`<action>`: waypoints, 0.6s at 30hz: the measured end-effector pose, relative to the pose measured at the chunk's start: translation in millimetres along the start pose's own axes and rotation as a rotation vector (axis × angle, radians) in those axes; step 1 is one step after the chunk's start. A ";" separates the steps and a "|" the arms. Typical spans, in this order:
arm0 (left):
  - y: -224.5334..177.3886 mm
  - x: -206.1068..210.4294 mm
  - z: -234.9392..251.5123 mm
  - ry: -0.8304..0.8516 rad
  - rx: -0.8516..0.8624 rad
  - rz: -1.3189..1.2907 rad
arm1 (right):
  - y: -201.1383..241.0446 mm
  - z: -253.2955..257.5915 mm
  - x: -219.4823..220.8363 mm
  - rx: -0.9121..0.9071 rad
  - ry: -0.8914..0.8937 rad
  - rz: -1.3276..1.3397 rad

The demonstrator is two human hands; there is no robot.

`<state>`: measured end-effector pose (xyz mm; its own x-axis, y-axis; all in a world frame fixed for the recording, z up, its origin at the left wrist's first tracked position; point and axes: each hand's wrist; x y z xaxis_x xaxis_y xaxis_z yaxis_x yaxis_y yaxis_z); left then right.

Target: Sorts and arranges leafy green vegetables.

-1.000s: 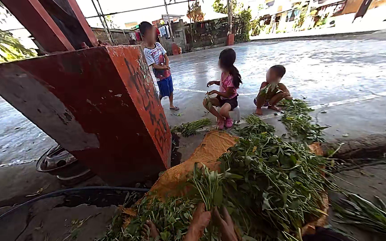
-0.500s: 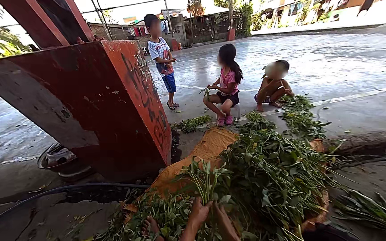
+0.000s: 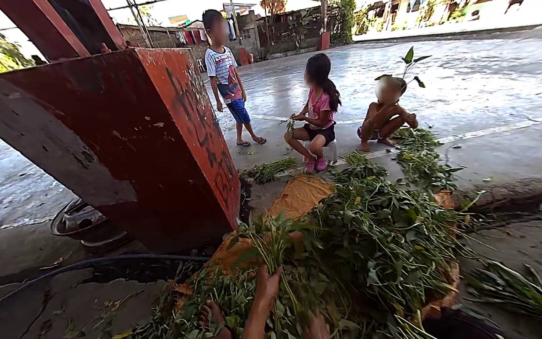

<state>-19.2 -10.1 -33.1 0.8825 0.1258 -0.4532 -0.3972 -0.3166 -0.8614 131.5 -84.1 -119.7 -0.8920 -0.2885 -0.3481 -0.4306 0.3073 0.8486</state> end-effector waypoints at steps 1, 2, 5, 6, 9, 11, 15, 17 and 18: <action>-4.5 -5.8 1.0 -0.018 0.006 -0.051 | -16.4 -0.9 0.3 0.038 0.058 -0.043; -7.9 -10.4 0.8 -0.015 0.006 -0.103 | -32.3 -1.4 1.6 0.056 0.061 -0.024; -10.6 -13.4 -2.3 0.014 -0.032 -0.182 | -32.6 -8.0 -10.7 -0.042 0.028 0.275; -10.5 -12.1 -5.3 0.040 -0.053 -0.199 | -21.4 -8.3 -20.7 -0.127 0.063 0.364; -8.3 -7.2 -8.8 0.153 -0.053 -0.286 | 11.9 6.5 -43.7 -0.331 0.301 0.572; -7.3 -6.2 -7.6 0.222 -0.038 -0.363 | 27.2 18.0 -45.8 -0.349 0.456 0.748; -5.1 -11.1 -6.1 0.274 -0.071 -0.527 | 28.8 21.6 -19.3 -0.270 0.557 1.237; -3.8 -13.4 -3.3 0.244 -0.090 -0.529 | 34.2 15.5 -5.1 -0.193 0.539 1.460; -2.7 -13.1 -2.6 0.239 -0.090 -0.519 | 36.5 12.6 -0.3 -0.158 0.523 1.571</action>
<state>-29.0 -13.3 -24.3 0.9926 0.0734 0.0967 0.1165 -0.3499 -0.9295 114.3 -61.3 -93.6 -0.2605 -0.0702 0.9629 0.8294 0.4942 0.2604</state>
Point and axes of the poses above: each hand's wrist, its own z-axis towards the middle knuckle, its own x-axis out of the palm, y = z × x, and after that the axes turned 14 degrees about z, right-handed
